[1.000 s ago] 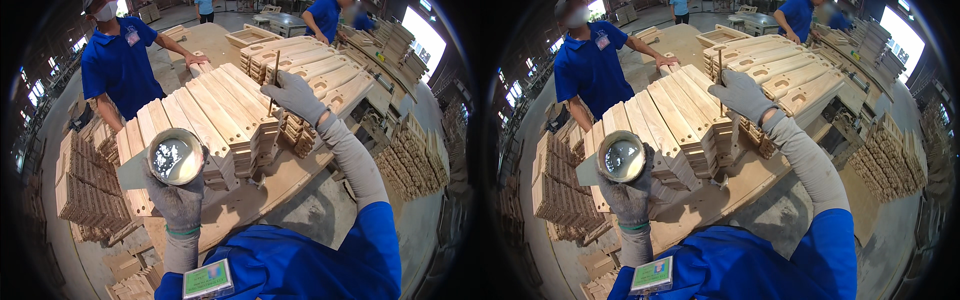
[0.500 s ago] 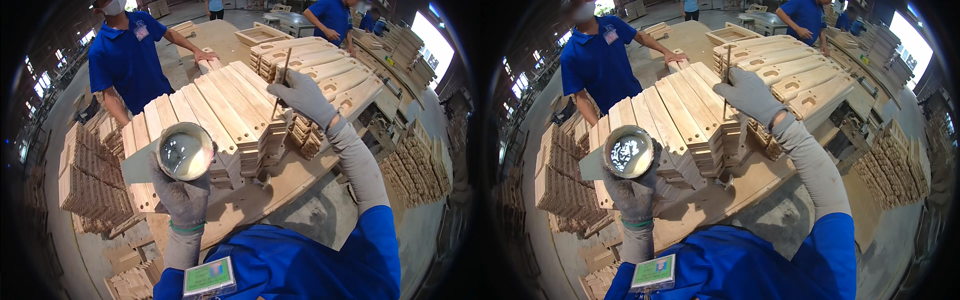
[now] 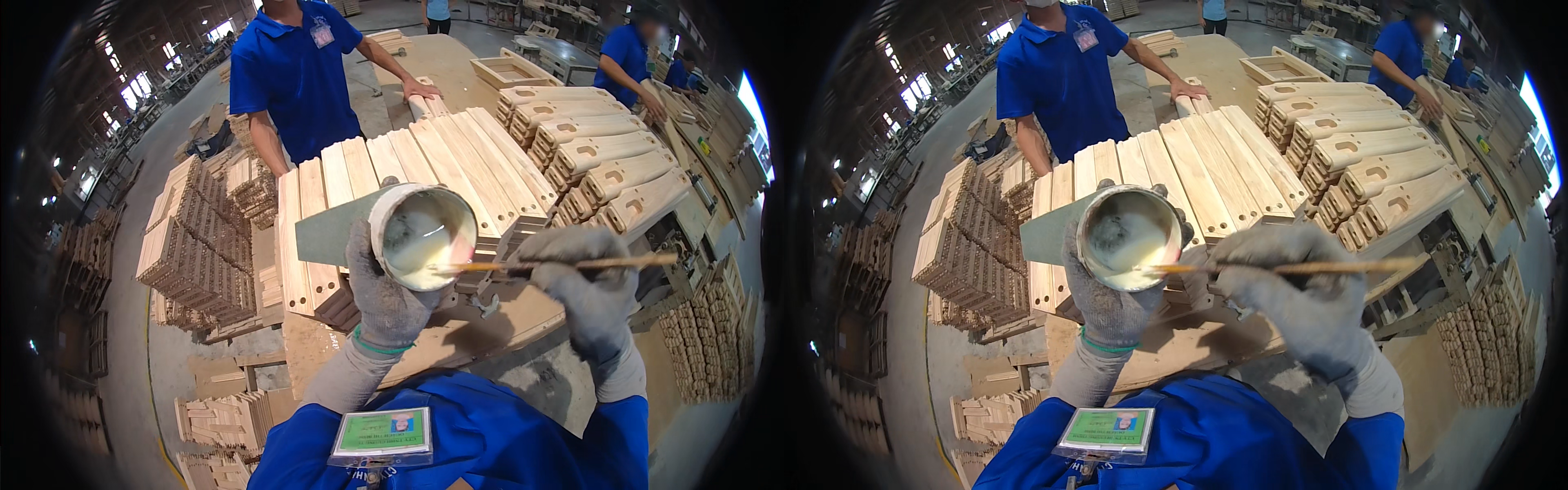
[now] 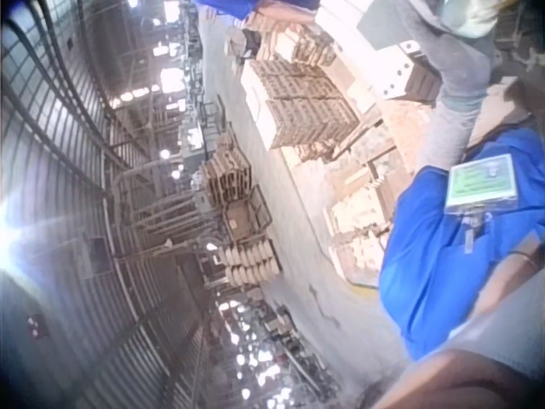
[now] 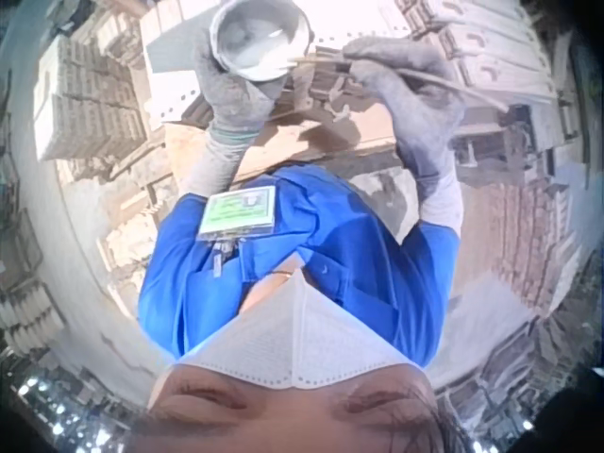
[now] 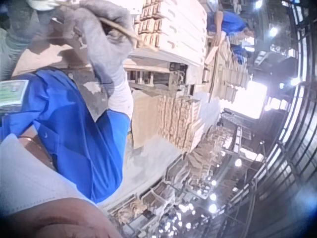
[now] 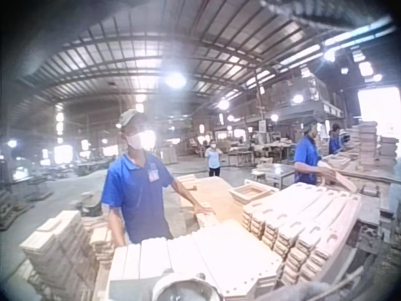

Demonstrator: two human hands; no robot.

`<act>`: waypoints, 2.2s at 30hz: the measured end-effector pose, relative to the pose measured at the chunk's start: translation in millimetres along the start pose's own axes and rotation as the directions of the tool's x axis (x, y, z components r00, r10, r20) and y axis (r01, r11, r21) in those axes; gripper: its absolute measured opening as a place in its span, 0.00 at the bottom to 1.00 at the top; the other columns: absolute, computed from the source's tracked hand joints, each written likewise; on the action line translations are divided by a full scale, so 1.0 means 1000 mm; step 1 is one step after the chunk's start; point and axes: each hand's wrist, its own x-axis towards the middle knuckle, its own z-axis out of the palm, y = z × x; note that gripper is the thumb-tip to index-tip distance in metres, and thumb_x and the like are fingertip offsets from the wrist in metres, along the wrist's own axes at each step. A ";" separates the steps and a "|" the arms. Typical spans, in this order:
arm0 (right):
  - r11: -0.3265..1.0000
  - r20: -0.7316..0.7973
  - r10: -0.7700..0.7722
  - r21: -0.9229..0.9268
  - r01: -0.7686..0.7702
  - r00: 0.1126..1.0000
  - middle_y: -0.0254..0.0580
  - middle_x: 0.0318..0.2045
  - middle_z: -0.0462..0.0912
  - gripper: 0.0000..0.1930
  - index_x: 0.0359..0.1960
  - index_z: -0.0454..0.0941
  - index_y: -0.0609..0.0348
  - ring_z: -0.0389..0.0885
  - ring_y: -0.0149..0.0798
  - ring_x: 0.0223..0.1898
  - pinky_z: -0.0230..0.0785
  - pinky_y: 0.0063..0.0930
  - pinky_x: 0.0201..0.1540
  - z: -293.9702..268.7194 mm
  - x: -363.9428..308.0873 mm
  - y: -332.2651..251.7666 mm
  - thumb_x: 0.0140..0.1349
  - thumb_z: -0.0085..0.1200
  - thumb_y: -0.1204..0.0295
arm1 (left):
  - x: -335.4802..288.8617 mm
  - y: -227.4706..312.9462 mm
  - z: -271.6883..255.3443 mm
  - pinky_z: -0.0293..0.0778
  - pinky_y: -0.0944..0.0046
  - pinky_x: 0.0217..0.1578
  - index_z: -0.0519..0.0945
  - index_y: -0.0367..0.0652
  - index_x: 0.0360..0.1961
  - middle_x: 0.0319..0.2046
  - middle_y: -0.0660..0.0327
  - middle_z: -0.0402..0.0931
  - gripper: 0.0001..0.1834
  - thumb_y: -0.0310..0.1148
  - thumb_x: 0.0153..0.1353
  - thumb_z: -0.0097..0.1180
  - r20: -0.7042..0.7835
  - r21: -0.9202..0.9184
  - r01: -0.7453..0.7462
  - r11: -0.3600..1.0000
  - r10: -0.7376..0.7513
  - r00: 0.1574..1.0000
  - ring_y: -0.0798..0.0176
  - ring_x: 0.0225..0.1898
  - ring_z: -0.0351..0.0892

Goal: The person applies a white liquid to pre-drilled holes in wooden chair parts using a small brush and container. The person repeatedly dips the brush into the container and applies the liquid to each hole on multiple parts arranged on a workbench.

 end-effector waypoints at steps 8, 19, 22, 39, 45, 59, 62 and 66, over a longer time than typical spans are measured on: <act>0.828 0.398 -0.103 -0.474 0.300 0.912 0.55 0.31 0.82 0.05 0.22 0.76 0.65 0.82 0.50 0.34 0.76 0.39 0.38 -0.002 -0.032 -0.005 0.51 0.60 0.78 | 0.006 0.015 0.020 0.61 0.53 0.60 0.54 0.38 0.63 0.60 0.46 0.59 0.36 0.34 0.57 0.54 -0.185 -0.309 -0.171 0.936 0.117 0.976 0.52 0.60 0.62; 0.945 -0.281 0.063 -0.292 -0.148 0.958 0.39 0.27 0.78 0.09 0.32 0.75 0.65 0.77 0.29 0.32 0.70 0.22 0.36 -0.062 0.049 -0.015 0.61 0.53 0.69 | 0.010 0.019 0.030 0.67 0.54 0.56 0.65 0.41 0.55 0.50 0.59 0.68 0.21 0.42 0.66 0.42 -0.028 -0.412 0.330 0.849 -0.374 0.927 0.57 0.54 0.68; 0.690 -0.204 -0.040 -0.714 -0.120 0.978 0.41 0.24 0.79 0.18 0.32 0.76 0.66 0.76 0.32 0.25 0.68 0.26 0.31 -0.114 0.090 0.001 0.57 0.52 0.59 | 0.019 0.035 0.030 0.73 0.54 0.54 0.63 0.39 0.56 0.52 0.55 0.65 0.29 0.17 0.54 0.57 0.075 -0.902 0.300 0.309 -0.573 0.816 0.61 0.52 0.69; 0.365 -0.142 0.114 -0.914 -0.175 0.983 0.57 0.25 0.77 0.24 0.33 0.75 0.66 0.77 0.53 0.31 0.67 0.40 0.36 -0.144 0.135 0.035 0.53 0.52 0.51 | 0.015 0.022 0.017 0.68 0.44 0.57 0.66 0.45 0.56 0.54 0.57 0.66 0.22 0.46 0.69 0.38 -0.090 -0.763 0.253 0.594 -0.486 0.870 0.56 0.57 0.67; 0.286 0.019 0.128 -0.958 -0.018 0.992 0.39 0.18 0.76 0.17 0.31 0.76 0.64 0.73 0.31 0.18 0.66 0.26 0.25 -0.161 0.138 0.052 0.57 0.54 0.58 | 0.015 0.013 0.023 0.67 0.44 0.58 0.64 0.43 0.58 0.56 0.56 0.65 0.21 0.44 0.70 0.36 -0.165 -0.130 0.191 0.973 -0.211 0.963 0.56 0.58 0.65; 0.362 0.014 0.176 -0.931 -0.051 0.984 0.52 0.19 0.75 0.24 0.30 0.75 0.67 0.76 0.50 0.25 0.66 0.38 0.31 -0.139 0.134 0.048 0.55 0.51 0.52 | 0.017 0.009 0.026 0.73 0.54 0.55 0.59 0.37 0.59 0.53 0.53 0.64 0.35 0.13 0.50 0.58 -0.124 -0.031 0.132 0.991 -0.135 0.983 0.57 0.54 0.69; 0.398 -0.004 0.195 -0.914 -0.083 0.981 0.51 0.19 0.74 0.24 0.31 0.75 0.67 0.74 0.51 0.24 0.65 0.39 0.30 -0.145 0.135 0.047 0.55 0.51 0.51 | 0.020 0.016 0.028 0.72 0.49 0.55 0.59 0.38 0.59 0.55 0.53 0.62 0.32 0.15 0.54 0.56 -0.123 -0.472 0.253 0.844 -0.348 0.929 0.56 0.55 0.67; 0.323 0.101 0.110 -0.945 0.061 0.989 0.50 0.21 0.76 0.22 0.32 0.75 0.67 0.76 0.46 0.25 0.67 0.37 0.31 -0.154 0.137 0.050 0.56 0.51 0.54 | 0.015 0.005 0.026 0.70 0.44 0.56 0.60 0.40 0.60 0.56 0.52 0.61 0.28 0.19 0.59 0.53 -0.067 -0.193 0.207 0.959 -0.224 0.972 0.54 0.56 0.67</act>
